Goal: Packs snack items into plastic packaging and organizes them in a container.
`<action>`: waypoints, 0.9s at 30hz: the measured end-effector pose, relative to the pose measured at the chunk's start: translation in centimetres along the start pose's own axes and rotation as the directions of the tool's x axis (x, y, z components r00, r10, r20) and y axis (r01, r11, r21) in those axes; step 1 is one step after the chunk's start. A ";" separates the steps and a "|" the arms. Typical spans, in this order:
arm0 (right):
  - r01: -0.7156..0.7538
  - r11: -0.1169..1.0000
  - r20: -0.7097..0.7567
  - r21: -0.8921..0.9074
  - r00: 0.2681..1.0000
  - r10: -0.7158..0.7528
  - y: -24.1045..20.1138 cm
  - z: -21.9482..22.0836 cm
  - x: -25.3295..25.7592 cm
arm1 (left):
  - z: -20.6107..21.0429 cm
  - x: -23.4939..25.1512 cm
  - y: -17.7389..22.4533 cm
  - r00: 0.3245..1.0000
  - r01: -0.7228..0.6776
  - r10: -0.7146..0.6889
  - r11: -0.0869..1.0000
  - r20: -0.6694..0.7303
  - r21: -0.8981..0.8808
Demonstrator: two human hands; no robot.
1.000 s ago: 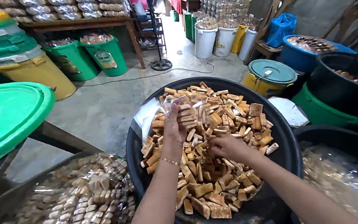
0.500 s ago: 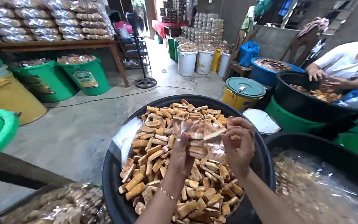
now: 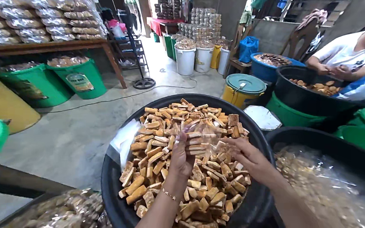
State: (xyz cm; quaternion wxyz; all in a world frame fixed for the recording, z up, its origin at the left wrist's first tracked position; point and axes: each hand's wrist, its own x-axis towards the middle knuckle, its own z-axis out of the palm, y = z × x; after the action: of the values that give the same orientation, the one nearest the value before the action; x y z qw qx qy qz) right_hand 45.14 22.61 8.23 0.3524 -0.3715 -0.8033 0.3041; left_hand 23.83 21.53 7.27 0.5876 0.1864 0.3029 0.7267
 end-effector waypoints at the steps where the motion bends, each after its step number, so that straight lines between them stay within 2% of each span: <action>1: 0.046 0.999 -0.093 0.025 0.995 -0.044 0.0 -0.5 -0.2 | 0.0 0.0 0.1 1.000 -0.007 0.007 1.000 0.015 0.005; 4: 0.132 0.964 -0.365 0.230 0.930 -0.040 -1.0 -0.2 -0.3 | 0.0 -0.5 -0.2 0.994 -0.018 0.018 1.000 0.107 0.002; 5: 0.163 0.958 -0.435 0.237 0.899 -0.045 -1.3 0.4 -0.2 | 0.1 -0.7 -0.4 0.991 -0.017 0.018 1.000 0.132 -0.006; 6: 0.210 0.961 -0.504 0.181 0.859 -0.092 -1.2 1.2 0.0 | 0.1 -0.9 -0.6 0.987 -0.015 0.016 1.000 0.161 -0.012; 8: 0.321 0.945 -0.590 -0.069 0.750 -0.298 -0.2 2.5 0.7 | 0.3 -1.4 -1.1 0.975 -0.005 0.008 1.000 0.222 -0.014; 10: 0.371 0.864 -0.599 -0.339 0.623 -0.503 0.5 3.2 2.0 | 0.4 -1.8 -1.8 0.960 0.003 -0.006 1.000 0.279 0.012; 11: 0.386 0.823 -0.585 -0.417 0.579 -0.568 0.6 3.3 2.5 | 0.4 -2.0 -2.0 0.955 0.005 -0.016 0.999 0.297 0.037; 13: 0.434 0.783 -0.536 -0.444 0.571 -0.621 0.6 3.3 3.0 | 0.3 -2.1 -2.1 0.943 0.016 -0.036 0.998 0.331 0.062; 15: 0.468 0.798 -0.492 -0.381 0.628 -0.603 0.2 2.9 2.8 | 0.2 -2.0 -2.0 0.936 0.024 -0.042 0.998 0.350 0.056; 17: 0.471 0.815 -0.486 -0.338 0.655 -0.579 0.2 2.3 2.3 | 0.2 -2.0 -1.8 0.937 0.008 -0.020 0.999 0.348 0.038; 20: 0.472 0.808 -0.494 -0.353 0.639 -0.590 0.8 2.1 1.8 | 0.3 -2.1 -1.8 0.932 0.004 -0.005 1.000 0.362 0.003; 23: 0.515 0.781 -0.460 -0.352 0.632 -0.624 1.4 2.5 1.2 | 0.2 -2.4 -2.1 0.924 0.057 -0.053 0.998 0.379 0.000; 27: 0.472 0.773 -0.477 -0.423 0.609 -0.633 0.8 1.5 0.6 | 0.1 -2.5 -2.4 0.909 0.045 -0.056 0.998 0.413 0.036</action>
State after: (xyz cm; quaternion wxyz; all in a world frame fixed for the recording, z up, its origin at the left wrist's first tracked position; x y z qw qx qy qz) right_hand 43.97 23.22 7.01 0.6121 -0.2202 -0.7572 -0.0594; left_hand 26.26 19.40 6.02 0.6545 0.3356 0.1856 0.6516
